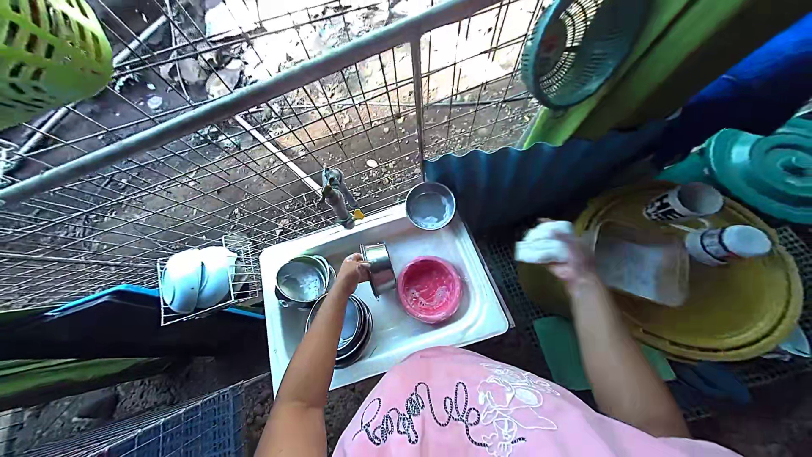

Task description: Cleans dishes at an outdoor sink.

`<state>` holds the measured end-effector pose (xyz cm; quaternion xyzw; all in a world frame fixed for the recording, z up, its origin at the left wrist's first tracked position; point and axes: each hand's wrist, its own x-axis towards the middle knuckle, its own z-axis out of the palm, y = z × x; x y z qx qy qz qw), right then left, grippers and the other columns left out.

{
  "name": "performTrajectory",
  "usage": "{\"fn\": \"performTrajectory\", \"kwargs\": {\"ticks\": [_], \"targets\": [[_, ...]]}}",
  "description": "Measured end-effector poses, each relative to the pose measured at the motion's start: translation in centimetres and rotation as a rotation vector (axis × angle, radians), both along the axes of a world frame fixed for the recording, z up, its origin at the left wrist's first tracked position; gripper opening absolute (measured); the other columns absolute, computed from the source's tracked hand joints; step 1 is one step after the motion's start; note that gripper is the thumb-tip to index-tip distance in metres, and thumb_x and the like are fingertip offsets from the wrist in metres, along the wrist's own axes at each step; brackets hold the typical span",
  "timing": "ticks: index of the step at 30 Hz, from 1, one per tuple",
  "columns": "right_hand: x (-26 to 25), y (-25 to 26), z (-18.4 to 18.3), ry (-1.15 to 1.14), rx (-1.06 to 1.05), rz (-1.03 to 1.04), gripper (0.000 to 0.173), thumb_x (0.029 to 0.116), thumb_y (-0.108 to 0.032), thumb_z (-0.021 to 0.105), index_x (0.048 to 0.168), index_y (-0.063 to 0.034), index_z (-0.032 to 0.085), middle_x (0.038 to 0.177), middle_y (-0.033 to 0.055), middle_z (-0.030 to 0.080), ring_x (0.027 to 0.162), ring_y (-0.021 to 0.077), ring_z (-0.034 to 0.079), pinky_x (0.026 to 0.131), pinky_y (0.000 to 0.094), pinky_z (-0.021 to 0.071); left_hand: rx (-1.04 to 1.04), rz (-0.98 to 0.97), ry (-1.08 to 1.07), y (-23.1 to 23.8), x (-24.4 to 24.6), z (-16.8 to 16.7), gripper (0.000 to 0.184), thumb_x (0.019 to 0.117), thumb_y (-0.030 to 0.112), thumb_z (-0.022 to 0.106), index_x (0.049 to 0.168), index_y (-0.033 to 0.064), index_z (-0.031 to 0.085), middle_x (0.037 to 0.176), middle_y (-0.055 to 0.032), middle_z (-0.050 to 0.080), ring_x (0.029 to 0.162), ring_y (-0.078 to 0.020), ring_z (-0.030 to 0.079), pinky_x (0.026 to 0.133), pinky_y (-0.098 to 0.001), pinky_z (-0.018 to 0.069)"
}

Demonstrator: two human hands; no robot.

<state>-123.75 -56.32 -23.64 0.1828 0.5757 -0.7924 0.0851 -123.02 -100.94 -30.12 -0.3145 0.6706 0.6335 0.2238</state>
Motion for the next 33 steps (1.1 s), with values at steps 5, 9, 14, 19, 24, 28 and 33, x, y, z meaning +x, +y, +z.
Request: {"fn": "performTrajectory", "kwargs": {"ticks": [5, 9, 14, 19, 24, 28, 33], "targets": [[-2.3, -20.0, -2.4, -0.005, 0.299, 0.416, 0.055, 0.0858, 0.000, 0.077, 0.134, 0.0098, 0.053, 0.117, 0.0198, 0.067, 0.103, 0.0201, 0.066, 0.091, 0.0353, 0.0561, -0.001, 0.056, 0.027, 0.5, 1.0, 0.1, 0.043, 0.0892, -0.013, 0.057, 0.131, -0.0070, 0.048, 0.110, -0.0202, 0.062, 0.089, -0.0231, 0.065, 0.079, -0.0388, 0.0581], [-4.1, -30.2, -4.5, 0.114, 0.751, 0.764, 0.057, 0.0793, -0.020, 0.086, 0.126, 0.0056, 0.064, 0.123, 0.0259, 0.067, 0.119, 0.0375, 0.062, 0.105, 0.0558, 0.0479, -0.130, -0.043, 0.094, 0.6, 1.5, 0.2, 0.052, 0.0833, -0.013, 0.065, 0.133, -0.0067, 0.050, 0.116, -0.0235, 0.064, 0.098, -0.0264, 0.066, 0.084, -0.0421, 0.0570], [-5.6, -32.2, -5.1, 0.128, 0.962, 0.912, 0.043, 0.0887, -0.028, 0.074, 0.121, -0.0005, 0.069, 0.123, 0.0223, 0.068, 0.120, 0.0378, 0.063, 0.103, 0.0599, 0.0480, -0.270, -0.080, 0.166, -0.5, 2.2, 0.9, 0.044, 0.0901, -0.005, 0.064, 0.133, -0.0075, 0.054, 0.121, -0.0246, 0.067, 0.110, -0.0306, 0.067, 0.095, -0.0466, 0.0546], [-5.5, -28.8, -4.3, 0.043, 0.637, 0.535, 0.048, 0.0969, -0.020, 0.071, 0.132, 0.0110, 0.058, 0.127, 0.0280, 0.064, 0.120, 0.0349, 0.062, 0.106, 0.0498, 0.0474, -0.160, 0.194, 0.368, -2.2, 3.6, 4.0, 0.035, 0.1082, 0.006, 0.043, 0.137, -0.0135, 0.050, 0.133, -0.0308, 0.057, 0.121, -0.0302, 0.058, 0.105, -0.0420, 0.0452], [-0.2, -30.8, 1.2, 0.261, 0.180, 0.221, 0.048, 0.1080, -0.015, 0.039, 0.148, 0.0116, 0.038, 0.138, 0.0274, 0.056, 0.122, 0.0223, 0.060, 0.105, 0.0350, 0.0497, -0.169, 0.217, 0.434, 0.1, 3.8, 6.0, 0.037, 0.1102, 0.011, 0.040, 0.130, -0.0153, 0.057, 0.129, -0.0304, 0.061, 0.120, -0.0290, 0.059, 0.107, -0.0418, 0.0438], [2.4, -31.7, 0.8, 0.828, 0.892, 0.377, 0.040, 0.0977, -0.027, 0.058, 0.117, 0.0039, 0.074, 0.119, 0.0225, 0.072, 0.118, 0.0367, 0.067, 0.104, 0.0541, 0.0501, -0.067, 0.252, 0.504, 4.3, 5.2, 7.1, 0.030, 0.1058, 0.004, 0.041, 0.119, -0.0162, 0.058, 0.111, -0.0231, 0.065, 0.102, -0.0186, 0.061, 0.095, -0.0342, 0.0491], [-3.7, -27.7, 2.5, 0.261, 0.837, 0.519, 0.033, 0.1007, -0.021, 0.062, 0.112, 0.0090, 0.071, 0.112, 0.0274, 0.070, 0.113, 0.0384, 0.066, 0.103, 0.0550, 0.0482, -0.220, 0.094, 0.598, 6.2, 6.4, 8.9, 0.024, 0.0974, 0.010, 0.063, 0.106, -0.0117, 0.068, 0.099, -0.0193, 0.070, 0.093, -0.0190, 0.066, 0.090, -0.0375, 0.0526]]}}
